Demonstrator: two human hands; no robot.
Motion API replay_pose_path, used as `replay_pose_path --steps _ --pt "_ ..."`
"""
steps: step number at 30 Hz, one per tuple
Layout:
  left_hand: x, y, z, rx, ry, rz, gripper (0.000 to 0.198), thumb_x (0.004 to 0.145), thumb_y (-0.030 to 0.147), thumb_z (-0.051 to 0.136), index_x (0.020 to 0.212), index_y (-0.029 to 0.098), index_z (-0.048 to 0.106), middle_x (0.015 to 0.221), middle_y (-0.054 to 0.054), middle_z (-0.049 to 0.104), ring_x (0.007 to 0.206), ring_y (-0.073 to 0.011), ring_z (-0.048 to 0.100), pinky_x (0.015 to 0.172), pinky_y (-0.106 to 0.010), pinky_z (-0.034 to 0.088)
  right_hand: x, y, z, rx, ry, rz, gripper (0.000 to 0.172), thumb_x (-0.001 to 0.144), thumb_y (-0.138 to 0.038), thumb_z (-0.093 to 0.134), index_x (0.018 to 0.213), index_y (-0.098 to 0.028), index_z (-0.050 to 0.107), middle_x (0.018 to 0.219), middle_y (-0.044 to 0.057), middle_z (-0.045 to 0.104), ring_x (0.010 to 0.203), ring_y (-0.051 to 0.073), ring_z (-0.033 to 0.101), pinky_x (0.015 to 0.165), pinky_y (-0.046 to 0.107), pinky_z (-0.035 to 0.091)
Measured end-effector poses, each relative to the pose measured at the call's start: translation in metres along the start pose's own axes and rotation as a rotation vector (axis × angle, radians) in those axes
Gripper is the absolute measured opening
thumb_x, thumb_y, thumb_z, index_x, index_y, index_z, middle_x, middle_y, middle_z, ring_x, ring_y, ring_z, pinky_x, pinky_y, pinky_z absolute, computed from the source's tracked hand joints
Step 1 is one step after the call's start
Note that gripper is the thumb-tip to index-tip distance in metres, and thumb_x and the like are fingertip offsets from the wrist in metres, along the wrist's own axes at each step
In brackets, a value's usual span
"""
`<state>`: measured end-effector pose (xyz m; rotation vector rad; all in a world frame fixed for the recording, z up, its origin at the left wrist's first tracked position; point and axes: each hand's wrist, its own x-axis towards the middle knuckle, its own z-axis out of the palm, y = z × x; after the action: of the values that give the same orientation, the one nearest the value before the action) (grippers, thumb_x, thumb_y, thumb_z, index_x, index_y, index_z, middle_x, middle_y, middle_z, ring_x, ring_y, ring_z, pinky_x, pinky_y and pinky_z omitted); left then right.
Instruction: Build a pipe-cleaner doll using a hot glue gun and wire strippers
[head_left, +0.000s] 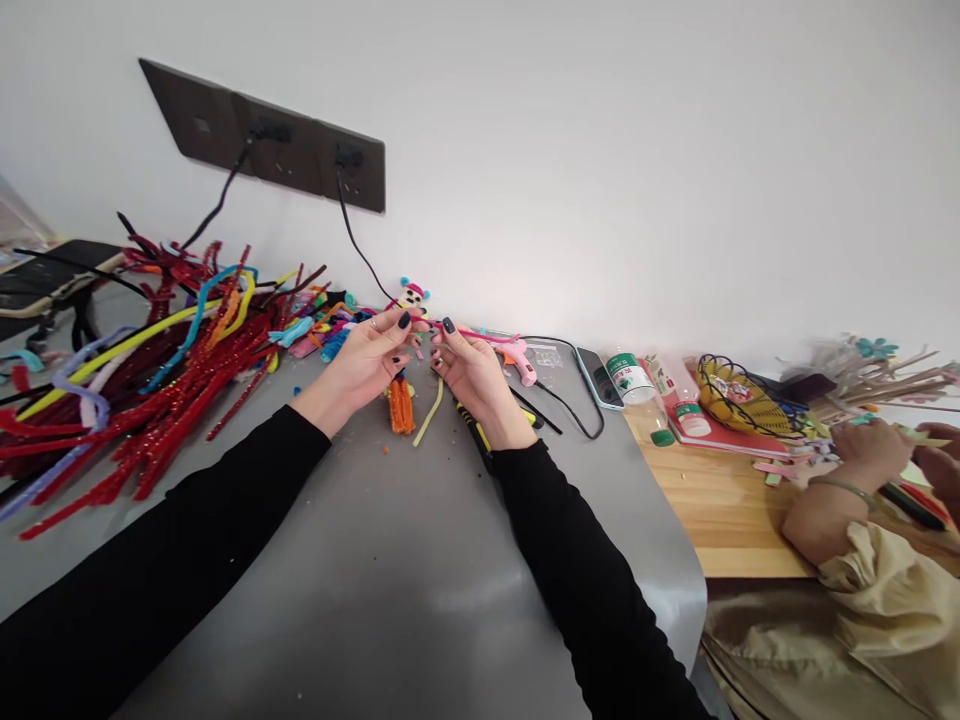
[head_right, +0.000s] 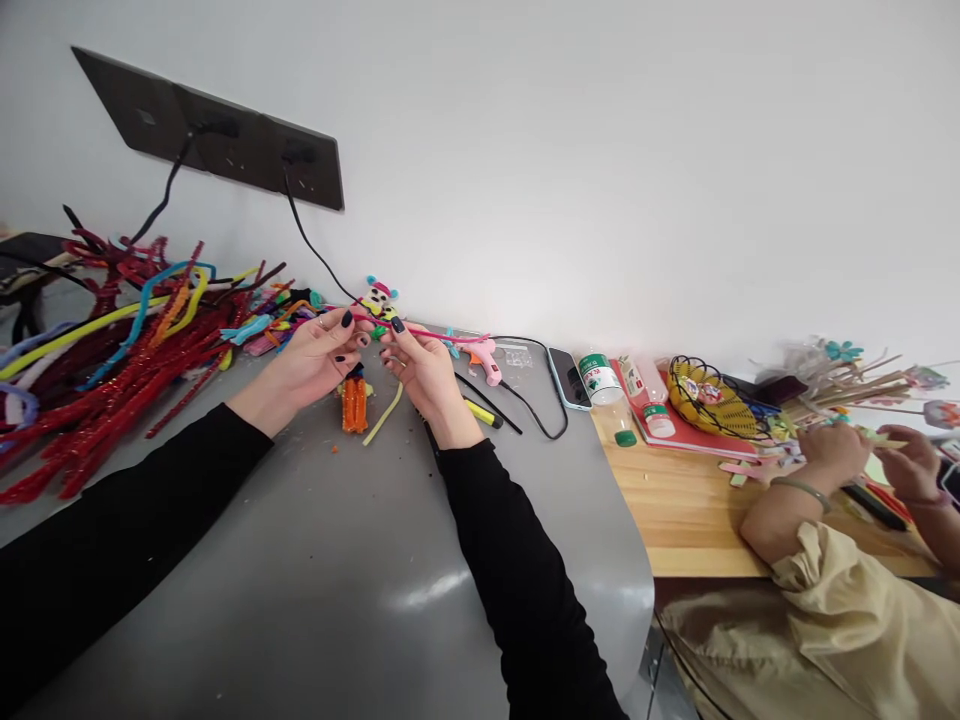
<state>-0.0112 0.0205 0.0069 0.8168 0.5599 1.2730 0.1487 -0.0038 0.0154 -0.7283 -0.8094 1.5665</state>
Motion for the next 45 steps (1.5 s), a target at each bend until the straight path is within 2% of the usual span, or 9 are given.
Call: replay_pose_path --steps 5,11,18,22,27,34,39,45 --pt "-0.0002 -0.0019 0.0009 0.016 0.027 0.01 0.023 0.071 0.026 0.096 0.075 0.017 0.075 0.072 0.0 0.073 0.06 -0.0096 0.064 0.05 -0.018 0.046 -0.0001 0.0014 0.0001 -0.001 0.0 0.003 0.019 0.082 -0.03 0.085 0.081 -0.02 0.069 0.073 -0.004 0.071 0.062 0.008 0.061 0.058 0.019 0.05" --pt "-0.0017 -0.0019 0.0034 -0.031 0.018 0.003 0.031 0.067 0.033 0.099 0.071 0.016 0.074 0.069 0.001 0.072 0.057 -0.0079 0.063 0.048 -0.017 0.046 0.0004 0.0034 -0.0002 -0.014 -0.029 -0.001 0.024 0.08 -0.033 0.087 0.076 -0.019 0.068 0.074 -0.004 0.07 0.063 0.007 0.06 0.059 0.018 0.049" --pt "-0.004 0.0008 0.0044 -0.071 -0.019 -0.023 0.036 0.06 0.037 0.102 0.072 0.016 0.075 0.07 0.001 0.073 0.061 -0.009 0.067 0.047 -0.015 0.047 -0.0006 0.0023 0.0023 0.037 -0.046 0.029 0.02 0.081 -0.029 0.086 0.076 -0.019 0.07 0.072 -0.004 0.069 0.064 0.008 0.059 0.061 0.02 0.05" --pt "-0.0055 0.0014 0.0065 -0.1 -0.066 -0.022 0.026 0.066 0.026 0.1 0.079 0.017 0.079 0.075 0.0 0.075 0.065 -0.0091 0.069 0.046 -0.013 0.044 -0.0011 0.0003 0.0029 0.071 -0.019 0.031 0.02 0.086 -0.027 0.083 0.072 -0.02 0.069 0.072 -0.004 0.068 0.063 0.008 0.057 0.062 0.02 0.049" --pt "-0.0063 0.0009 0.0063 -0.094 -0.144 -0.033 0.028 0.066 0.014 0.098 0.09 0.016 0.083 0.081 -0.003 0.078 0.06 -0.0069 0.065 0.043 -0.012 0.041 -0.0016 0.0 0.0027 0.051 -0.054 0.007 0.021 0.086 -0.03 0.083 0.074 -0.019 0.069 0.073 -0.003 0.068 0.064 0.008 0.057 0.063 0.02 0.049" --pt "-0.0059 -0.0019 0.0037 -0.111 -0.178 -0.042 0.028 0.066 0.022 0.099 0.088 0.017 0.082 0.077 -0.003 0.077 0.061 -0.0098 0.066 0.044 -0.014 0.043 -0.0014 0.0022 0.0015 0.01 -0.111 0.01 0.027 0.087 -0.033 0.082 0.07 -0.018 0.067 0.074 -0.003 0.067 0.063 0.007 0.057 0.063 0.02 0.049" --pt "-0.0072 0.0006 0.0043 -0.103 -0.185 -0.052 0.032 0.062 0.025 0.102 0.085 0.017 0.081 0.077 -0.003 0.077 0.061 -0.0104 0.066 0.044 -0.014 0.043 0.0 0.0037 0.0004 0.027 -0.129 -0.016 0.022 0.08 -0.032 0.088 0.078 -0.019 0.071 0.074 -0.004 0.069 0.063 0.007 0.058 0.061 0.019 0.05" --pt "-0.0083 -0.0004 0.0049 -0.07 -0.198 -0.038 0.029 0.065 0.028 0.1 0.082 0.017 0.08 0.077 -0.004 0.076 0.06 -0.0099 0.064 0.043 -0.014 0.042 -0.0003 0.0029 -0.0002 0.022 -0.116 -0.051 0.024 0.077 -0.034 0.09 0.078 -0.018 0.071 0.071 -0.003 0.068 0.063 0.007 0.058 0.059 0.019 0.049"
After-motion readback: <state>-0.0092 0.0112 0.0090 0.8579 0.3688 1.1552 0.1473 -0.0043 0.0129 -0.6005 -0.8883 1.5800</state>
